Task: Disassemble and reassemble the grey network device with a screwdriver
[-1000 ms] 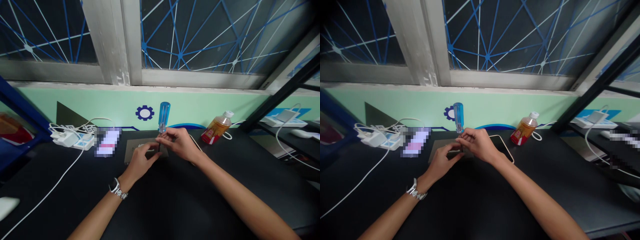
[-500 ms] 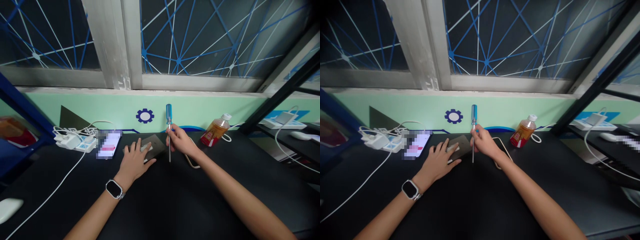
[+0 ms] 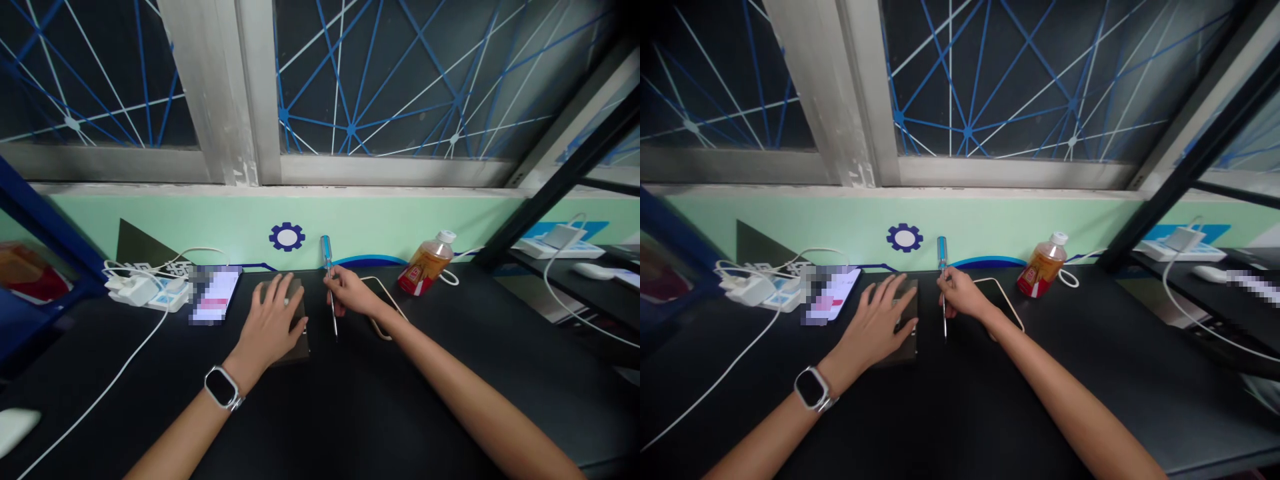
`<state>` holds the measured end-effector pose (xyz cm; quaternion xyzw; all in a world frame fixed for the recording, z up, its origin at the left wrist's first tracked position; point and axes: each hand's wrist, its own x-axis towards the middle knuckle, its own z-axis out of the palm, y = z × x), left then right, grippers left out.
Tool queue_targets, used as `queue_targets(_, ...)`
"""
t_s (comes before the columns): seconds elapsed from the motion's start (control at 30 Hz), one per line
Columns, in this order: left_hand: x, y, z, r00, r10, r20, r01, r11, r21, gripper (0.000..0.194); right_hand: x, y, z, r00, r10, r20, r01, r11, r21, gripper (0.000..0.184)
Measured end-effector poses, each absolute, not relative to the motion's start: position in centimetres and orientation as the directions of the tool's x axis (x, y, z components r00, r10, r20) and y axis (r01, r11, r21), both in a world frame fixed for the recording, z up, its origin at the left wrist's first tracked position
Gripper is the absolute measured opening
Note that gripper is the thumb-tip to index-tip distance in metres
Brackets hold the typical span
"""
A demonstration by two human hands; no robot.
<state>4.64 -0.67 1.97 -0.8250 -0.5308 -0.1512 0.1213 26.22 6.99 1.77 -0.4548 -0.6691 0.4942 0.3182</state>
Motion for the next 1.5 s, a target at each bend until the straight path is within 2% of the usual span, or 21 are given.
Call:
queue_targets(0.07,4.9,0.5,1.5,0.423,0.824,0.378,0.888,-0.46,0.01,0.05,26.3,6.9,1.9,-0.381,0.925,-0.016,0.288,0.102,-0.952,0.022)
queue_targets(0.27,5.0,2.0,-0.2,0.385,0.849,0.362,0.871,-0.464,0.16,0.05,26.5,7.0,2.0,-0.372,0.928,-0.002,0.278,0.109,-0.954,0.022)
queue_targets(0.97,4.8,1.5,-0.4,0.383,0.848,0.366,0.878,-0.458,0.141,0.051,26.2,6.7,3.1,-0.366,0.93,0.016,0.275,0.125,-0.953,0.022)
queue_targets(1.13,3.3,2.1,0.2,0.369,0.84,0.398,0.872,-0.461,0.164,0.045,26.2,6.7,4.3,-0.347,0.932,0.106,0.252,0.201,-0.947,0.021)
queue_targets(1.33,2.6,3.1,-0.5,0.339,0.893,0.296,0.889,-0.407,0.212,0.047,24.3,7.8,6.8,-0.299,0.925,0.235,0.249,0.314,-0.916,0.027)
queue_targets(1.5,4.6,1.9,-0.8,0.254,0.918,0.304,0.907,-0.336,0.255,0.048,22.1,8.2,7.5,-0.28,0.86,0.426,0.36,0.506,-0.784,0.019)
